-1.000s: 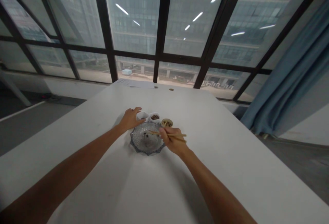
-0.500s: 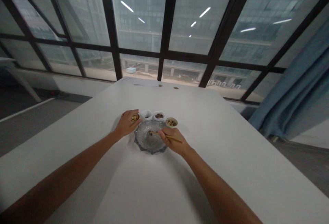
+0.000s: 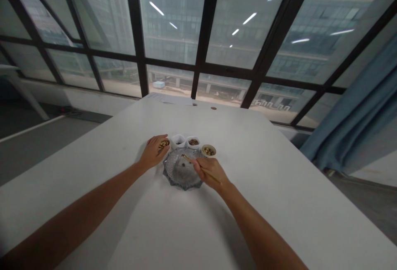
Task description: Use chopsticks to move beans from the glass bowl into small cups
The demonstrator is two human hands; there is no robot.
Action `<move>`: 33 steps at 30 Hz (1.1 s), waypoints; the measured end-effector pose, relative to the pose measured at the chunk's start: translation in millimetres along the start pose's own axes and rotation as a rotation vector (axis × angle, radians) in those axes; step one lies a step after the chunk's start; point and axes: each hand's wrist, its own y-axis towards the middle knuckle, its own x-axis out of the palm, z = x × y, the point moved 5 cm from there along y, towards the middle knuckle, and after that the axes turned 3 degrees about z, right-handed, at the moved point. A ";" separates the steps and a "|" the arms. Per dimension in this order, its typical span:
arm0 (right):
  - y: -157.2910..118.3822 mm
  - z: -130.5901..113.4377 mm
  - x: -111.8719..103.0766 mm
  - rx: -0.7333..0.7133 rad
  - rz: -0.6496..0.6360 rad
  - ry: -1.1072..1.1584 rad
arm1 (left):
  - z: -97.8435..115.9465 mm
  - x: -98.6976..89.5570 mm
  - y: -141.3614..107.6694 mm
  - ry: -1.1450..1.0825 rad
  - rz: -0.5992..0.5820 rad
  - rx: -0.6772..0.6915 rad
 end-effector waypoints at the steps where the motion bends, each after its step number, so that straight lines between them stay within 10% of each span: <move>1: -1.5 2.5 -2.5 0.051 0.014 0.031 | -0.5 0.5 -0.2 -0.002 0.001 -0.001; 10: -22.6 60.4 -12.8 0.756 0.531 0.711 | -3.7 4.3 -2.0 0.007 -0.004 -0.001; 19: -44.3 89.4 -1.8 1.172 0.578 1.115 | -9.4 5.3 -5.8 0.051 -0.006 -0.041; 33: -44.6 77.9 -2.0 1.169 0.450 1.283 | -21.1 10.1 -10.0 -0.019 0.026 -0.087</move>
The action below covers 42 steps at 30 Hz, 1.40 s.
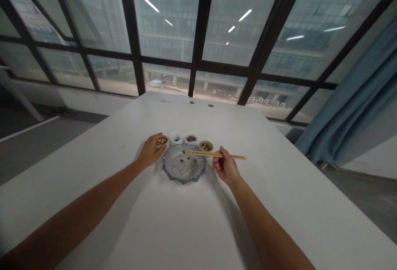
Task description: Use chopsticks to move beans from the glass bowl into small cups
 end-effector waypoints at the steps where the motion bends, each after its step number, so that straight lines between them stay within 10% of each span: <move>1: -0.1 -0.1 0.4 -0.002 -0.018 -0.004 | -0.4 0.2 -0.1 -0.002 0.000 -0.001; 7: 4.1 -2.1 -1.5 -0.106 -0.083 -0.121 | -1.9 1.5 0.5 -0.020 0.000 0.011; 13: -11.1 -20.1 0.0 -0.569 0.086 -0.259 | -1.0 2.1 1.0 -0.034 0.015 0.036; 21: -26.9 -13.9 59.3 -0.917 -0.019 -0.673 | 0.4 3.9 0.3 -0.048 0.022 0.044; 29: 2.7 -0.6 98.3 -0.831 -0.173 -1.000 | 1.9 3.3 0.9 -0.050 0.007 0.020; 42: -53.9 -15.9 46.2 -0.736 -0.165 -0.958 | 0.7 4.6 2.2 -0.034 -0.006 0.032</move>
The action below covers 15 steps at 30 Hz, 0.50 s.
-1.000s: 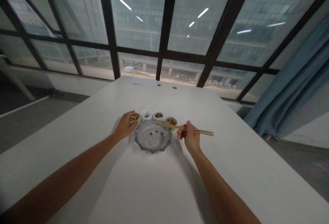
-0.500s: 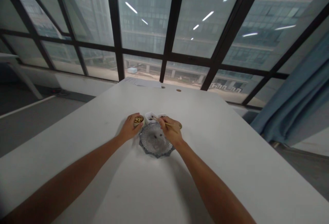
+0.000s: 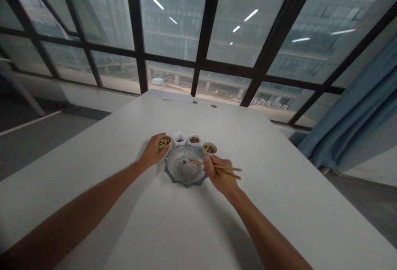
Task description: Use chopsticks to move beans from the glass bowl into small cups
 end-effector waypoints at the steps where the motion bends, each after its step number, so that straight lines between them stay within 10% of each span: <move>1: -2.9 0.3 0.6 -0.002 -0.019 -0.025 | 0.1 -0.2 0.1 -0.001 0.003 0.004; 15: -1.4 -11.0 12.3 -0.065 -0.159 -0.006 | 0.5 -0.3 0.0 0.002 0.007 -0.001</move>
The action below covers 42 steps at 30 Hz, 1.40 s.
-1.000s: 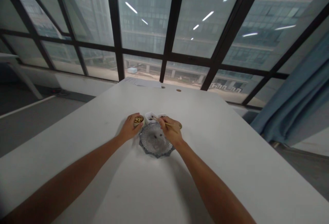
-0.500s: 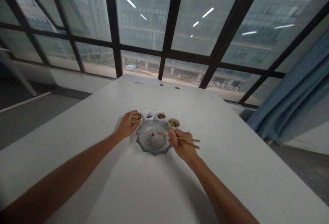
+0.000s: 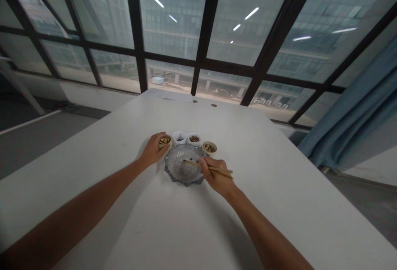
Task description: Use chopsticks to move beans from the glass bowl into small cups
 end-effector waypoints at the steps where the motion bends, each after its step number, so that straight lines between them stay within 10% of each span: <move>1: 1.6 -3.9 0.3 -0.024 -0.016 -0.018 | 0.0 0.1 0.0 0.001 0.002 0.000; 42: 40.0 17.3 2.8 0.021 -0.095 -0.085 | -0.6 3.1 -1.1 -0.016 -0.007 -0.024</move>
